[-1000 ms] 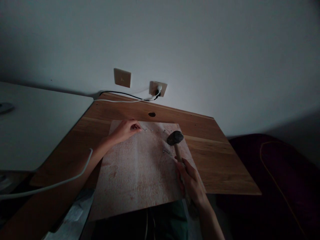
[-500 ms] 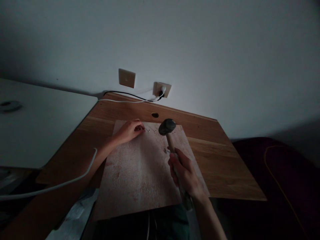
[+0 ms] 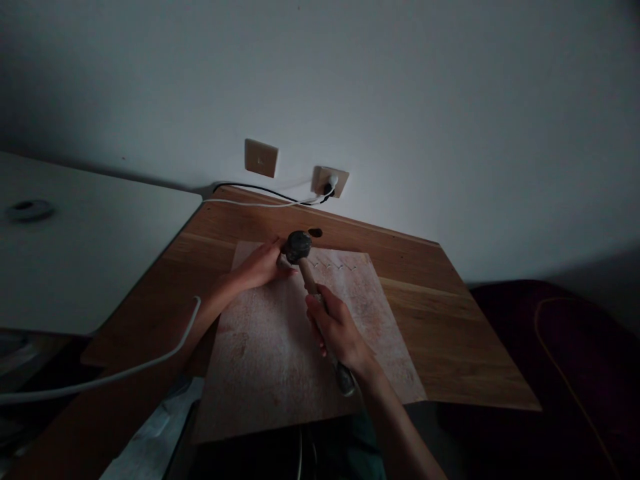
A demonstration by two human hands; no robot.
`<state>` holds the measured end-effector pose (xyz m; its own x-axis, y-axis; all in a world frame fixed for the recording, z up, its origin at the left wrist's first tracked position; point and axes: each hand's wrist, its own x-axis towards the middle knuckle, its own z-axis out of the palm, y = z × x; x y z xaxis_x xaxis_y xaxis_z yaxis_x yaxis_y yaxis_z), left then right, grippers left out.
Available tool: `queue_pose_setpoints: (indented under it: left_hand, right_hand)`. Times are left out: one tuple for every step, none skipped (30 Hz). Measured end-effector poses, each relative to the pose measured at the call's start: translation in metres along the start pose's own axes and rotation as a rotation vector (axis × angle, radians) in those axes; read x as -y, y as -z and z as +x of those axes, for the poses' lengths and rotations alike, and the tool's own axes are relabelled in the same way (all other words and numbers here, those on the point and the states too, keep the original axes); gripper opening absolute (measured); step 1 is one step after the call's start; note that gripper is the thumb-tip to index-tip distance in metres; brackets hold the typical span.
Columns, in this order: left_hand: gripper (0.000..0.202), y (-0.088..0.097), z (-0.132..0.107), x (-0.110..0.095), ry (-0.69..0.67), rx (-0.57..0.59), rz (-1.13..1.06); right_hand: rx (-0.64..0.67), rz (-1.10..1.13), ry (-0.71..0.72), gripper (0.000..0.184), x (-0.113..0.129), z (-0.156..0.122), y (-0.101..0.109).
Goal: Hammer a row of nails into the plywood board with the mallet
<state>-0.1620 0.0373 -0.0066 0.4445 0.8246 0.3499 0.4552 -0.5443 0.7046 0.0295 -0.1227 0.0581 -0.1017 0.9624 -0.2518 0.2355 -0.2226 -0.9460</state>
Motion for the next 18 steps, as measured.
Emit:
queue_pose_setpoints:
  left_hand:
    - [0.047,-0.0001,0.0001,-0.0001,0.000,0.003,-0.001]
    - [0.046,-0.0002,0.0003,-0.0003,0.002,0.006,-0.001]
    - [0.045,-0.0001,0.0004,-0.0005,0.003,0.007,-0.001]
    - [0.044,-0.0001,0.0006,-0.0009,0.003,0.005,-0.001]
    - [0.042,0.0000,0.0009,-0.0013,0.002,0.005,-0.002]
    - [0.038,0.0002,0.0011,-0.0019,0.002,0.010,-0.004]
    - [0.032,0.0003,0.0014,-0.0025,0.001,0.018,-0.008]
    - [0.025,0.0004,0.0016,-0.0032,0.000,0.027,-0.013]
    - [0.019,0.0006,0.0017,-0.0041,-0.002,0.036,-0.021]
    - [0.014,0.0008,0.0018,-0.0050,-0.006,0.041,-0.031]
    - [0.011,0.0011,0.0019,-0.0060,-0.012,0.042,-0.043]
    - [0.009,0.0014,0.0019,-0.0069,-0.020,0.042,-0.055]
    - [0.007,0.0016,0.0019,-0.0077,-0.028,0.042,-0.065]
    - [0.005,0.0019,0.0020,-0.0084,-0.036,0.043,-0.073]
    - [0.004,0.0021,0.0021,-0.0088,-0.045,0.047,-0.079]
    - [0.004,0.0022,0.0022,-0.0088,-0.052,0.054,-0.084]
    - [0.005,0.0022,0.0022,-0.0086,-0.057,0.063,-0.089]
    - [0.006,0.0021,0.0021,-0.0081,-0.057,0.073,-0.090]
  right_hand:
    - [-0.010,0.005,0.008,0.041,-0.0016,-0.0001,-0.0014]
    - [-0.014,0.009,0.012,0.042,-0.0028,-0.0003,-0.0027]
    - [-0.015,0.010,0.009,0.042,-0.0035,-0.0006,-0.0038]
    - [-0.014,0.010,0.002,0.041,-0.0037,-0.0008,-0.0046]
    - [-0.015,0.012,-0.005,0.039,-0.0034,-0.0012,-0.0052]
    - [-0.020,0.018,-0.012,0.038,-0.0029,-0.0015,-0.0056]
    - [-0.030,0.028,-0.015,0.038,-0.0022,-0.0020,-0.0057]
    - [-0.044,0.039,-0.016,0.038,-0.0015,-0.0026,-0.0057]
    - [-0.058,0.047,-0.014,0.039,-0.0010,-0.0032,-0.0055]
    - [-0.070,0.053,-0.011,0.040,-0.0007,-0.0037,-0.0051]
    - [-0.081,0.057,-0.008,0.041,-0.0007,-0.0041,-0.0048]
    - [-0.087,0.061,-0.004,0.042,-0.0011,-0.0045,-0.0044]
    - [-0.091,0.065,0.001,0.043,-0.0016,-0.0047,-0.0040]
    - [-0.092,0.071,0.004,0.044,-0.0023,-0.0047,-0.0037]
    - [-0.092,0.076,0.006,0.044,-0.0030,-0.0047,-0.0035]
    - [-0.092,0.081,0.006,0.045,-0.0035,-0.0046,-0.0034]
    - [-0.091,0.085,0.006,0.045,-0.0037,-0.0044,-0.0035]
    - [-0.092,0.090,0.007,0.047,-0.0037,-0.0041,-0.0038]
